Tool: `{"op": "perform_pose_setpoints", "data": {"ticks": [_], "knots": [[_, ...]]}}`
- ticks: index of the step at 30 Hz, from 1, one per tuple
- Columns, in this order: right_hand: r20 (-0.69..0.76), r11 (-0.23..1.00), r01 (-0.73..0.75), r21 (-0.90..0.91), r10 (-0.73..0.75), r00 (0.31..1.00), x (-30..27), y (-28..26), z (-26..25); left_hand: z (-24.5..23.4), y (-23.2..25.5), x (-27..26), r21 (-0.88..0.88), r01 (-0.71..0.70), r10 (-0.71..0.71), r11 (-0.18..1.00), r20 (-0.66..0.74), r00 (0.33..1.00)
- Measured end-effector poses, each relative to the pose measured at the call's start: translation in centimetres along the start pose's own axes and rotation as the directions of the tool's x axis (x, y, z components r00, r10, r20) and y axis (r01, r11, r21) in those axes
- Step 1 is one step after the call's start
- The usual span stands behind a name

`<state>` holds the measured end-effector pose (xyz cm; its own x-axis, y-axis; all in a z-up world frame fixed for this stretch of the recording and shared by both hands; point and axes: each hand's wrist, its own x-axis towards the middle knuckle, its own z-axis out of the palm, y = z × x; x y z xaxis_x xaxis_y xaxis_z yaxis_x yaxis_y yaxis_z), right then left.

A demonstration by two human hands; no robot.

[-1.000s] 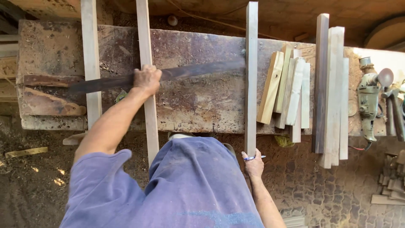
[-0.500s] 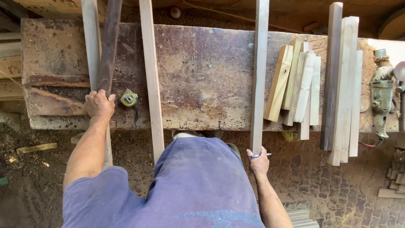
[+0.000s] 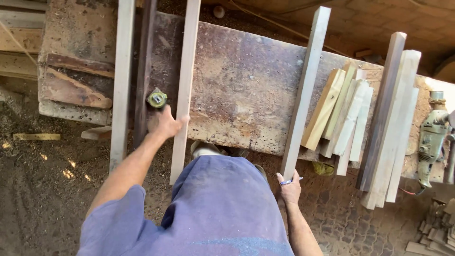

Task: Measuring and marking wooden planks with a tape measure and a pen in a workshop.

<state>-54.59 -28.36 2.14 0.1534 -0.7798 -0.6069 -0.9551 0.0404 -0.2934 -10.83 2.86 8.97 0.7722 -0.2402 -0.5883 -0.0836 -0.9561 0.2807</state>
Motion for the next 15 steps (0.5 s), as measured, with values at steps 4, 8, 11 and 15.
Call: {"op": "perform_pose_setpoints", "data": {"ticks": [4,8,11,15], "knots": [[0.004,0.995,0.061,0.08,-0.062,0.998,-0.7,-0.8,-0.5,7.9,-2.2,1.9,0.09,0.084,-0.097,0.992,0.149,0.984],[0.041,0.99,0.093,0.107,-0.098,0.994,-0.6,-1.0,-1.5,8.6,-1.1,1.3,0.074,0.106,-0.112,0.992,0.086,0.99],[0.103,0.984,0.132,0.117,-0.144,0.984,0.3,-0.2,-1.7,9.7,0.8,0.1,0.071,0.143,-0.147,0.987,0.049,0.988],[0.136,0.969,0.204,0.141,-0.223,0.965,0.9,-0.4,-2.6,12.1,3.8,-1.3,0.082,0.106,-0.114,0.991,0.105,0.988]]}}
